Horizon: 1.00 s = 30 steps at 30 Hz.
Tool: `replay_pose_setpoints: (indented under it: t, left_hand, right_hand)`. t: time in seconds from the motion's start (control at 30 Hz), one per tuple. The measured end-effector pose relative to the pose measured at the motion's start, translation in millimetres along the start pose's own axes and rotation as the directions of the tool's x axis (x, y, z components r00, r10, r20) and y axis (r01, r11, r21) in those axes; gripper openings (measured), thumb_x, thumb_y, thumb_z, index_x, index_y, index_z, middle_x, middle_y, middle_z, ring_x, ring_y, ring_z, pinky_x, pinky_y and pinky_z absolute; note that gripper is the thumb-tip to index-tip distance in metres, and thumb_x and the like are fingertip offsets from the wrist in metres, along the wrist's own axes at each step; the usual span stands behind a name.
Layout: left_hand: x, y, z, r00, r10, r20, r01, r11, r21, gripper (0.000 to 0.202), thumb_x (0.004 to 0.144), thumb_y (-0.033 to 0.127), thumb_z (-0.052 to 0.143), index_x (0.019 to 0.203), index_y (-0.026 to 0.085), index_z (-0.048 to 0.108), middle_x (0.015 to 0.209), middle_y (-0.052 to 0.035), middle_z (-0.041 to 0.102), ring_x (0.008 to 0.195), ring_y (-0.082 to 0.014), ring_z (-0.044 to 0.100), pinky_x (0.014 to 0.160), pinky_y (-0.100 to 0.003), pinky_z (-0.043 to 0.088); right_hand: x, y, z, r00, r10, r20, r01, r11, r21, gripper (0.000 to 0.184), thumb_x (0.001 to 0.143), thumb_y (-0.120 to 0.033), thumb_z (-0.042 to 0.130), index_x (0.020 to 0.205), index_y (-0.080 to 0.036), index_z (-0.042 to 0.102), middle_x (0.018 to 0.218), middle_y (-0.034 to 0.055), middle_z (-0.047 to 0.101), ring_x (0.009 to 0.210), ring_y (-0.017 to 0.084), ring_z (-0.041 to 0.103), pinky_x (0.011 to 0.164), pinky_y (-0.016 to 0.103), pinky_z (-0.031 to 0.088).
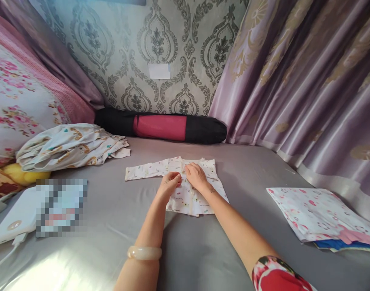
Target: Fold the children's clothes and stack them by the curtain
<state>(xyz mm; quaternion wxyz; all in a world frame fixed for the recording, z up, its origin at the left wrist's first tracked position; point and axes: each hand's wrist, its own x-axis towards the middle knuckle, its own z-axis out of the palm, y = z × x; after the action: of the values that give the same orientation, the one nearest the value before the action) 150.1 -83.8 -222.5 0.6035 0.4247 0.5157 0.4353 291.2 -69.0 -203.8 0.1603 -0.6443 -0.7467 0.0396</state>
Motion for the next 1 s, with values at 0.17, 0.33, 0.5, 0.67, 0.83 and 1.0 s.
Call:
replay_pose_setpoints:
  t: [0.17, 0.33, 0.5, 0.67, 0.83, 1.0]
  left_hand:
    - [0.5, -1.2, 0.5, 1.0, 0.013, -0.006, -0.013, 1.0, 0.016, 0.031, 0.075, 0.035, 0.072, 0.094, 0.013, 0.062, 0.091, -0.0101, 0.07, 0.085, -0.0183, 0.067, 0.082, -0.032, 0.053]
    - [-0.8, 1.2, 1.2, 1.0, -0.003, -0.005, 0.004, 1.0, 0.021, 0.029, 0.076, 0.033, 0.071, 0.095, 0.013, 0.062, 0.09, -0.0097, 0.07, 0.087, -0.0186, 0.067, 0.081, -0.031, 0.053]
    - [-1.8, 1.5, 0.6, 1.0, 0.007, -0.005, -0.006, 0.999, 0.049, 0.03, 0.075, 0.034, 0.071, 0.095, 0.013, 0.062, 0.092, -0.0099, 0.07, 0.086, -0.0179, 0.067, 0.08, -0.03, 0.053]
    - [-1.7, 0.8, 0.1, 1.0, 0.011, 0.002, -0.011, 0.999, 0.051, 0.033, 0.073, 0.037, 0.073, 0.094, 0.013, 0.062, 0.095, -0.0116, 0.071, 0.089, -0.0193, 0.068, 0.082, -0.032, 0.053]
    - [-2.8, 3.9, 1.2, 1.0, -0.014, -0.018, 0.015, 0.998, 0.065, 0.027, 0.077, 0.033, 0.07, 0.095, 0.014, 0.063, 0.094, -0.0115, 0.071, 0.09, -0.0196, 0.068, 0.083, -0.032, 0.053]
    - [-4.3, 4.9, 0.9, 1.0, -0.019, -0.02, 0.02, 0.997, 0.075, 0.027, 0.079, 0.033, 0.069, 0.096, 0.014, 0.063, 0.095, -0.0116, 0.072, 0.089, -0.0193, 0.068, 0.082, -0.032, 0.053]
  right_hand:
    - [1.0, 13.5, 2.3, 0.991, -0.067, 0.114, 0.07, 0.997, -0.025, 0.047, 0.101, -0.036, 0.031, 0.144, -0.024, 0.044, 0.155, 0.0059, 0.034, 0.144, 0.026, 0.021, 0.116, 0.047, 0.013]
    - [-0.9, 16.0, 16.1, 0.976, -0.02, 0.218, 0.018, 1.0, 0.013, 0.052, 0.101, -0.044, 0.023, 0.151, -0.033, 0.03, 0.16, 0.001, 0.021, 0.147, 0.03, 0.009, 0.114, 0.061, 0.004]
    - [1.0, 15.6, 14.0, 0.974, -0.021, 0.228, 0.012, 0.999, 0.039, 0.052, 0.1, -0.046, 0.022, 0.15, -0.035, 0.032, 0.16, -0.0003, 0.02, 0.148, 0.03, 0.008, 0.113, 0.062, 0.002]
    - [8.7, 31.2, 3.9, 0.972, 0.031, 0.232, -0.056, 0.993, 0.1, 0.061, 0.1, -0.051, 0.01, 0.153, -0.025, 0.025, 0.161, 0.0049, 0.018, 0.148, 0.025, 0.007, 0.116, 0.054, 0.001]
    - [7.3, 54.0, 13.2, 0.984, 0.147, 0.102, -0.141, 0.987, -0.072, 0.065, 0.1, -0.045, 0.021, 0.151, -0.005, 0.027, 0.159, 0.016, 0.021, 0.148, 0.024, 0.011, 0.118, 0.043, 0.003]
    - [5.8, 58.0, 19.8, 0.984, 0.146, 0.097, -0.14, 0.988, -0.071, 0.066, 0.1, -0.043, 0.022, 0.15, -0.001, 0.026, 0.158, 0.0172, 0.021, 0.148, 0.024, 0.012, 0.119, 0.042, 0.005]
